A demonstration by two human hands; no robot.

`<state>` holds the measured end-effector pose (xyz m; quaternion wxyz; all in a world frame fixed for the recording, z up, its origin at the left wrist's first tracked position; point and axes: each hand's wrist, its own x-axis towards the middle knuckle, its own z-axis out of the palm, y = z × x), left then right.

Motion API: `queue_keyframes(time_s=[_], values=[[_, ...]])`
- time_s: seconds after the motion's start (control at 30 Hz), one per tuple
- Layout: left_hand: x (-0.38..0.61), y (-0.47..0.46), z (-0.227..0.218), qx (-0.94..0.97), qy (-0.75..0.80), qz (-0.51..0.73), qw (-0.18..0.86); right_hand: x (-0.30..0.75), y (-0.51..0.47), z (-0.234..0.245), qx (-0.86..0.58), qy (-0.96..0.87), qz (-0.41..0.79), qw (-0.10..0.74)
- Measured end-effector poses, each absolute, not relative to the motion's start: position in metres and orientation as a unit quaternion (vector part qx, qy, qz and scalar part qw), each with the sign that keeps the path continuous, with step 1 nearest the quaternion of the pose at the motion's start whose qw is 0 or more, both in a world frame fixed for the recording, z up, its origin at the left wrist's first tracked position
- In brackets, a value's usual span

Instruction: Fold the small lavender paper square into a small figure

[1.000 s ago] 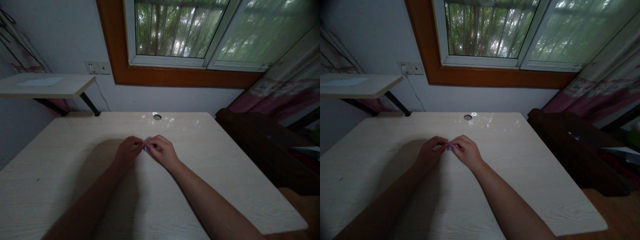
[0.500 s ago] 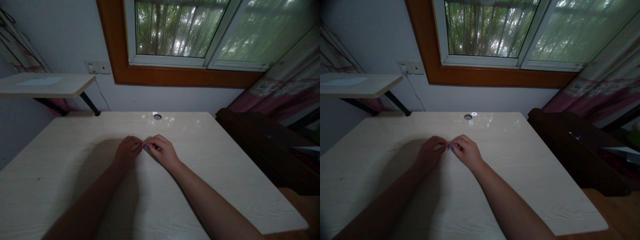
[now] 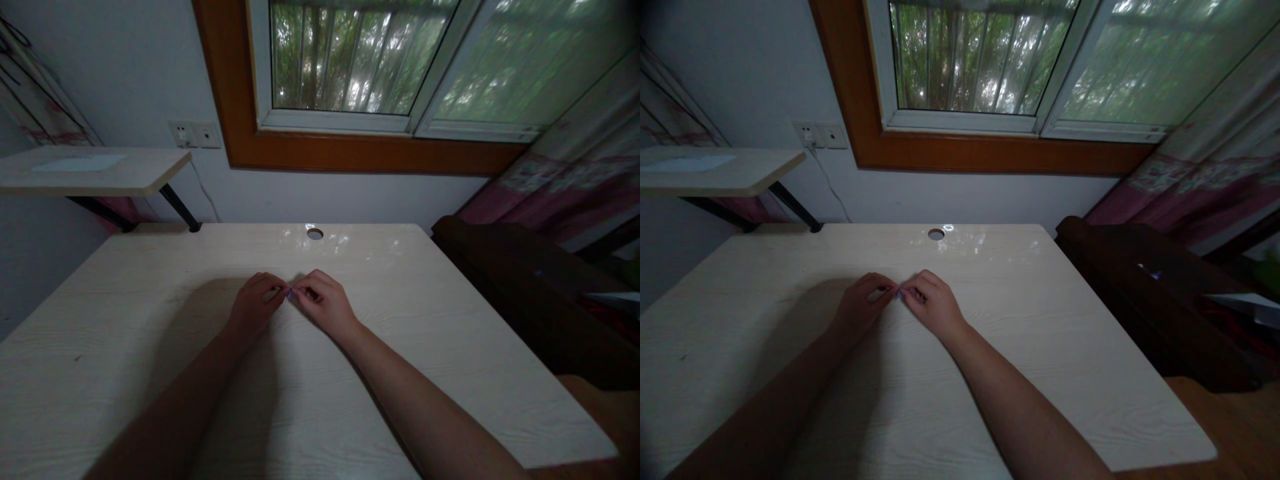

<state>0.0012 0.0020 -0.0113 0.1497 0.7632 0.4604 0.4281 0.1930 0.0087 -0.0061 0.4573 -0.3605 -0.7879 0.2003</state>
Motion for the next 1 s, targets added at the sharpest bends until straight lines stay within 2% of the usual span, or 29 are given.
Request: queue_keyframes(time_s=[0.23, 0.53, 1.0], values=[[0.004, -0.001, -0.008, 0.747, 0.45, 0.443, 0.207, 0.193, 0.009, -0.005, -0.371, -0.777, 0.206, 0.464], [0.006, -0.001, -0.01, 0.761, 0.448, 0.426, 0.197, 0.194, 0.01, -0.008, -0.383, -0.766, 0.225, 0.465], [0.013, -0.002, -0.018, 0.687, 0.452, 0.459, 0.336, 0.192, 0.012, -0.009, -0.412, -0.744, 0.244, 0.466]])
